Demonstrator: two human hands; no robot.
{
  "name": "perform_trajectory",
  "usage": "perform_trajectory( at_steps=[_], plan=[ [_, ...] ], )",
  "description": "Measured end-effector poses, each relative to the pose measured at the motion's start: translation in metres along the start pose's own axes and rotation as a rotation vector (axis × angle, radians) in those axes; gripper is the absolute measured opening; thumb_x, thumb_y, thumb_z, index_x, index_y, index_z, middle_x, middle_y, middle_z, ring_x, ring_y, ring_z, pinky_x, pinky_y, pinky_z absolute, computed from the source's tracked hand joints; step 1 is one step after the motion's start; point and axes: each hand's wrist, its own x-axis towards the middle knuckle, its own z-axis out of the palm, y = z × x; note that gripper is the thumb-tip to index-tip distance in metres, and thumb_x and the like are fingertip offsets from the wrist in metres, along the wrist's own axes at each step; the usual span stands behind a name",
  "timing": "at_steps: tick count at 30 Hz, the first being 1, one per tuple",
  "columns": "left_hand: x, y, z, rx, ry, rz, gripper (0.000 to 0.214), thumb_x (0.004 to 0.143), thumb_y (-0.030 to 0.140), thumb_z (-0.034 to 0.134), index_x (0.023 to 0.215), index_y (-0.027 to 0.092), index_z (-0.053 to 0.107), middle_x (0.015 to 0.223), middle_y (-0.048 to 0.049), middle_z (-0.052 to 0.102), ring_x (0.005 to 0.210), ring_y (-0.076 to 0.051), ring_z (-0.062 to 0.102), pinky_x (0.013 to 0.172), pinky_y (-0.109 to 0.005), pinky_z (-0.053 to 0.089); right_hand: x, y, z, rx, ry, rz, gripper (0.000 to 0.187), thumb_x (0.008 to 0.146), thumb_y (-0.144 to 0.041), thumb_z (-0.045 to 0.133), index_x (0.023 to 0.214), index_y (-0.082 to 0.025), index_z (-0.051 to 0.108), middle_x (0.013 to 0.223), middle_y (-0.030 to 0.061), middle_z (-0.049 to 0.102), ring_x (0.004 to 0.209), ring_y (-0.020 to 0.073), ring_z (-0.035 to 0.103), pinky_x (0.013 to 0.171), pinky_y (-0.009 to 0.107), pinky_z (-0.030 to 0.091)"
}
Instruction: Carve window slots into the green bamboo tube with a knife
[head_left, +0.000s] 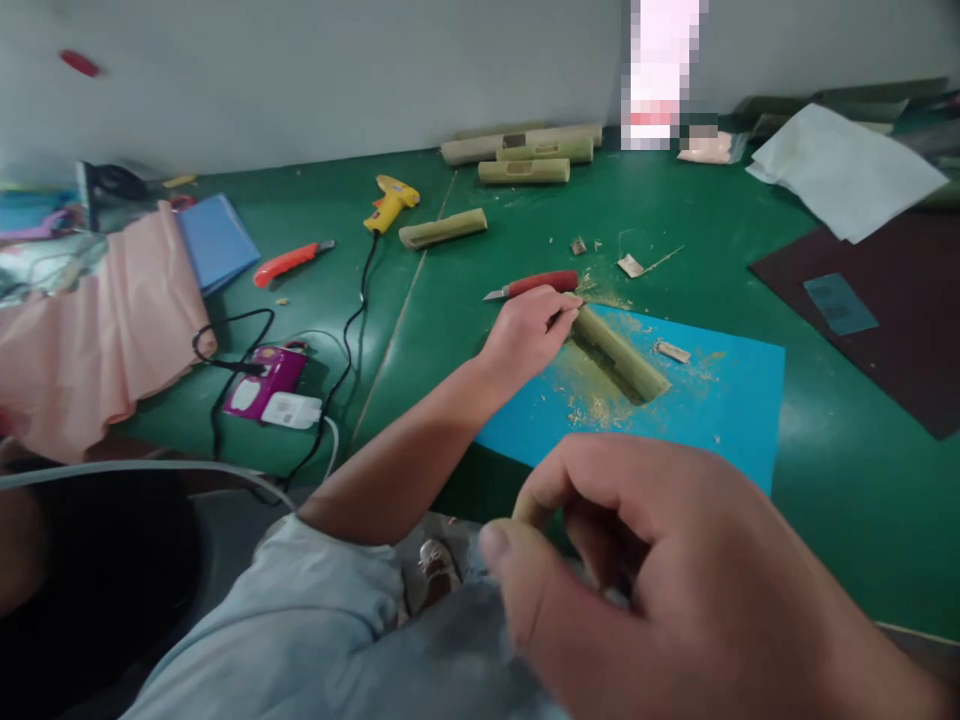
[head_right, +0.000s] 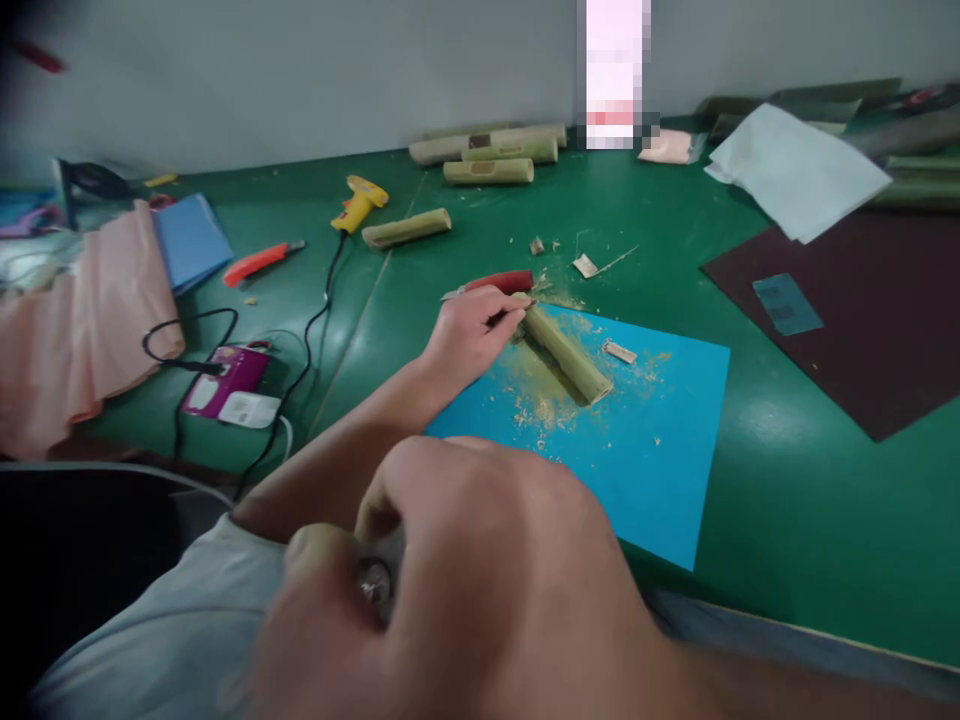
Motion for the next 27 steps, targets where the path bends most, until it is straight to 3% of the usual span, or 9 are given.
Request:
perform_trajectory(
  at_steps=[1,3,7,11,18,23,27],
  plan=[
    [0.0,0.0,0.0,0.002,0.001,0.0,0.016,0.095,0.022,0.056,0.096,0.016,0.071,0.095,-0.0066,0.073,0.087,-0.016,0.069,0.084,-0.03,0.055,0.003,0.007,0.0,0.129,0.028,0.072,0.029,0.086,-0.043,0.052,0.062,-0.029,0.052,0.05,-0.0058,0.052,0.04,0.0094,0.047,0.029,0.022,0.03],
    [0.0,0.001,-0.001,0.001,0.005,-0.002,0.017,0.094,0.023,0.056,0.096,0.017,0.072,0.094,-0.006,0.073,0.086,-0.016,0.069,0.084,-0.03,0.055,0.011,0.028,0.002,0.131,0.106,0.103,0.02,0.084,-0.042,0.057,0.069,-0.028,0.06,0.059,-0.0036,0.059,0.051,0.0124,0.054,0.043,0.025,0.039],
    [0.001,0.001,-0.001,-0.001,0.006,-0.003,0.018,0.093,0.024,0.056,0.098,0.016,0.072,0.097,-0.0065,0.074,0.086,-0.017,0.069,0.085,-0.031,0.055,0.024,0.088,0.015,-0.36,0.34,0.172,0.032,0.089,-0.051,0.053,0.095,-0.022,0.066,0.089,0.0081,0.068,0.077,0.0216,0.062,0.061,0.032,0.039],
    [0.002,0.002,0.0,-0.018,0.013,-0.008,0.018,0.092,0.024,0.057,0.098,0.017,0.073,0.098,-0.0068,0.074,0.09,-0.018,0.07,0.087,-0.032,0.055,0.03,0.125,0.027,-0.526,0.356,0.238,0.037,0.09,-0.051,0.052,0.103,-0.019,0.066,0.1,0.0096,0.067,0.077,0.0214,0.062,0.061,0.032,0.037],
    [0.003,0.001,0.0,0.001,0.032,-0.012,0.016,0.091,0.023,0.06,0.097,0.017,0.073,0.099,-0.0068,0.075,0.089,-0.018,0.071,0.085,-0.033,0.057,0.037,0.134,0.034,-0.412,0.242,0.267,0.028,0.087,-0.047,0.057,0.086,-0.02,0.065,0.092,0.0068,0.067,0.079,0.0202,0.062,0.061,0.032,0.039],
    [0.004,-0.005,-0.004,0.059,0.068,-0.045,0.015,0.092,0.023,0.059,0.094,0.019,0.073,0.099,-0.0058,0.076,0.094,-0.02,0.071,0.089,-0.035,0.056,0.033,0.138,0.039,-0.381,0.279,0.223,0.027,0.088,-0.045,0.057,0.093,-0.02,0.065,0.106,0.0091,0.069,0.089,0.0218,0.065,0.067,0.032,0.045],
    [-0.004,0.011,0.005,0.018,0.023,0.022,0.018,0.094,0.025,0.056,0.092,0.018,0.072,0.097,-0.0062,0.075,0.09,-0.019,0.071,0.084,-0.033,0.057,0.031,0.139,0.042,-0.362,0.296,0.19,0.025,0.087,-0.043,0.059,0.087,-0.019,0.065,0.101,0.0094,0.069,0.091,0.0223,0.065,0.072,0.033,0.047]
  ],
)
